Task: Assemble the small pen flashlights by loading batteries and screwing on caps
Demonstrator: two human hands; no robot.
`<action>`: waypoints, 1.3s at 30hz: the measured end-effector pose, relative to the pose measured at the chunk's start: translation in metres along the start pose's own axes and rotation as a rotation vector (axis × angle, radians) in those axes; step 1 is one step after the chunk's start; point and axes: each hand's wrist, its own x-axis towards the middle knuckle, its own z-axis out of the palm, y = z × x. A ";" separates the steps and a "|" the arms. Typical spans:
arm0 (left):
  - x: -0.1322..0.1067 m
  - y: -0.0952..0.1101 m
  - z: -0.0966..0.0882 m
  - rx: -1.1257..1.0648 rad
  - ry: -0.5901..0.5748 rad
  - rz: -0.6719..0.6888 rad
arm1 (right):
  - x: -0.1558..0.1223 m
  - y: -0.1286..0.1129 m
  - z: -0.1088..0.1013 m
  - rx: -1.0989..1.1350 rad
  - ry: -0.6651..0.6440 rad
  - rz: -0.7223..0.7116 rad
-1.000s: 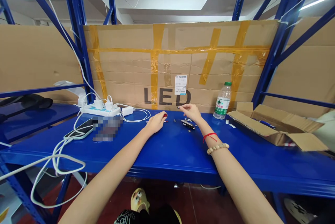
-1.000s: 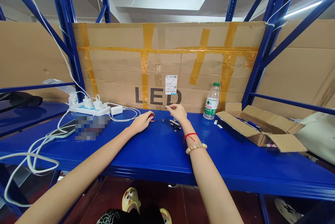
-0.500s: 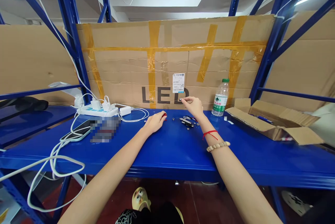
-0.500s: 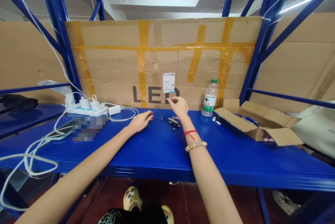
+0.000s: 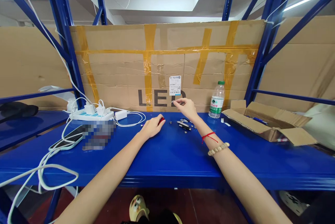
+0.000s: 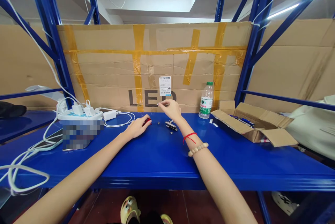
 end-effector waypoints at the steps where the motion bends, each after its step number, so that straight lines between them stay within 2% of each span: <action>1: 0.001 0.000 0.000 -0.004 0.006 0.018 | 0.000 0.003 -0.002 -0.007 -0.078 -0.019; 4: 0.004 0.000 -0.001 -0.012 0.007 0.055 | 0.000 0.018 -0.012 -0.042 -0.415 -0.067; 5: 0.005 0.000 -0.002 -0.010 0.000 0.060 | -0.001 0.024 -0.016 -0.065 -0.489 -0.071; 8: 0.008 0.001 -0.001 0.001 -0.020 0.077 | -0.003 0.042 -0.023 -0.110 -0.596 -0.088; 14: 0.009 0.004 0.002 -0.016 -0.054 0.108 | -0.011 0.051 -0.017 -0.327 -0.626 -0.157; 18: 0.008 0.005 0.001 -0.041 -0.056 0.094 | -0.008 0.049 -0.023 -0.430 -0.536 -0.219; 22: 0.006 0.004 -0.002 -0.048 -0.038 0.081 | -0.006 0.052 -0.042 -0.497 -0.452 -0.102; 24: 0.005 0.004 -0.003 -0.058 -0.030 0.079 | -0.006 0.058 -0.050 -0.518 -0.510 -0.004; 27: 0.004 0.004 -0.002 -0.081 -0.013 0.089 | -0.008 0.068 -0.053 -0.458 -0.639 0.093; 29: 0.004 0.004 0.001 -0.107 0.008 0.096 | -0.009 0.071 -0.051 -0.426 -0.608 0.069; 31: 0.005 0.004 0.006 -0.173 0.029 0.101 | -0.010 0.068 -0.046 -0.332 -0.505 0.001; 34: 0.006 0.006 0.012 -0.348 0.022 0.126 | -0.016 0.050 -0.033 0.027 -0.394 -0.037; 37: 0.004 0.013 0.015 -0.493 0.012 0.148 | -0.024 0.029 -0.020 0.395 -0.418 -0.042; 39: 0.002 0.019 0.016 -0.529 0.013 0.150 | -0.029 0.022 -0.014 0.486 -0.426 -0.046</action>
